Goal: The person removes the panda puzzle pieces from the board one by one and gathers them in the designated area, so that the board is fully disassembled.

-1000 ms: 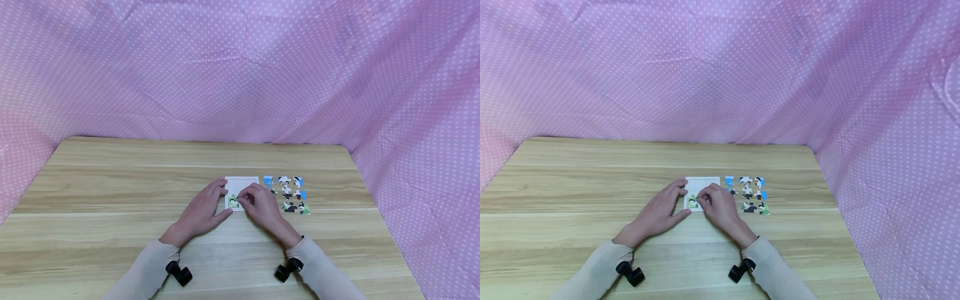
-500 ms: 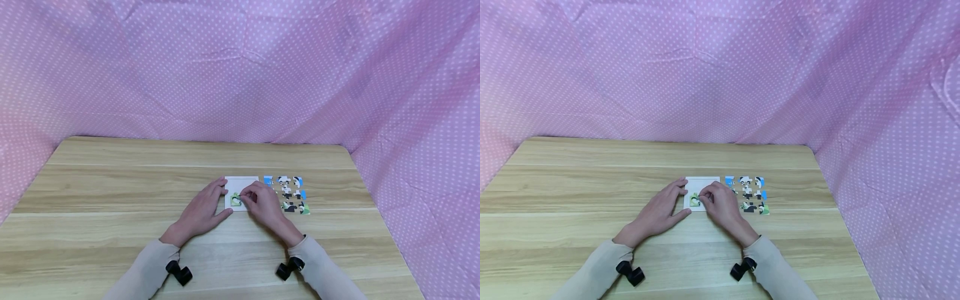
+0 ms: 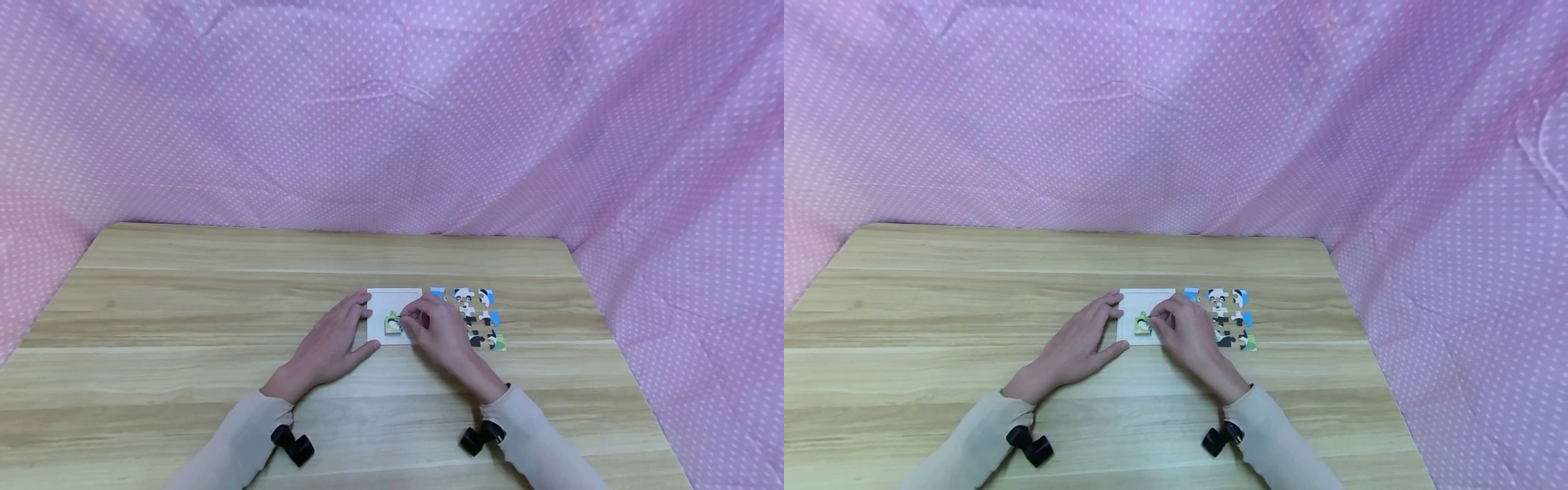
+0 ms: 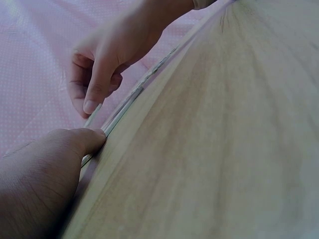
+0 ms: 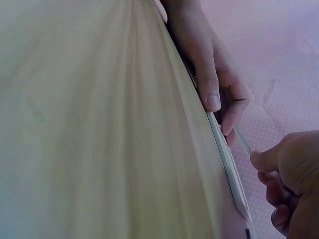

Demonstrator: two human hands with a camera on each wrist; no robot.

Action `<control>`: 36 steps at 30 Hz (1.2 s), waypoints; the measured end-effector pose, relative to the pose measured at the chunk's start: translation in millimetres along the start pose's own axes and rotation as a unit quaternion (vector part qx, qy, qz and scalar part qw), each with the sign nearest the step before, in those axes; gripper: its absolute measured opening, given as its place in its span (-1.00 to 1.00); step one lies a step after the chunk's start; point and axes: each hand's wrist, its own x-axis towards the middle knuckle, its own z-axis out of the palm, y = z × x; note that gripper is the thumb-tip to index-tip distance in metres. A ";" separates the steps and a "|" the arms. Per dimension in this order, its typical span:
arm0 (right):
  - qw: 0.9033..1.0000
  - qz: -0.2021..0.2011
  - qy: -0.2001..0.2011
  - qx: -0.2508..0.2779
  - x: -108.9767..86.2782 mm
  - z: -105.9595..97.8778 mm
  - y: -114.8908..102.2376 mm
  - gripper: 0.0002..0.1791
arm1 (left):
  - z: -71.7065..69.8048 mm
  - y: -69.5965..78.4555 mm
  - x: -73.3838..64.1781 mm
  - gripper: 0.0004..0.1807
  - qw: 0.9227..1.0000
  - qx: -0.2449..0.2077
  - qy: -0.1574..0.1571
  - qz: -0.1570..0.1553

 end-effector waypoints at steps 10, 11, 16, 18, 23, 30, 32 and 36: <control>1.000 0.001 0.014 -0.003 -8.6 -14.9 11.7 -0.91 | 1.3 -0.5 0.2 -0.42 1.000 0.002 0.001 0.002; 1.000 0.002 0.015 -0.002 -9.8 -16.5 13.1 -0.91 | 1.5 -0.6 0.3 -0.43 1.000 0.003 0.001 0.003; 1.000 0.002 0.029 -0.001 -15.1 -24.6 19.4 -0.92 | 1.7 -1.2 -0.1 -0.43 1.000 0.006 0.001 0.003; 0.999 0.002 0.036 -0.002 -16.9 -27.8 21.5 -0.92 | 1.8 -1.6 -0.2 -0.43 1.000 0.007 0.001 0.003; 0.999 0.003 0.048 -0.004 -22.1 -34.8 27.6 -0.91 | 2.3 -2.8 -0.6 -0.44 1.000 0.008 0.002 0.007; 0.999 0.033 0.043 -0.002 -32.1 -44.9 34.2 -0.88 | 3.2 -3.4 -0.7 -0.44 1.000 0.005 0.007 0.013; 0.998 0.045 0.041 -0.001 -34.9 -47.1 36.1 -0.88 | 3.3 -3.4 -0.6 -0.45 1.000 0.005 0.008 0.015; 0.998 0.051 0.040 -0.005 -38.9 -49.6 40.4 -0.87 | 3.1 -3.4 -0.5 -0.45 1.000 0.006 0.008 0.016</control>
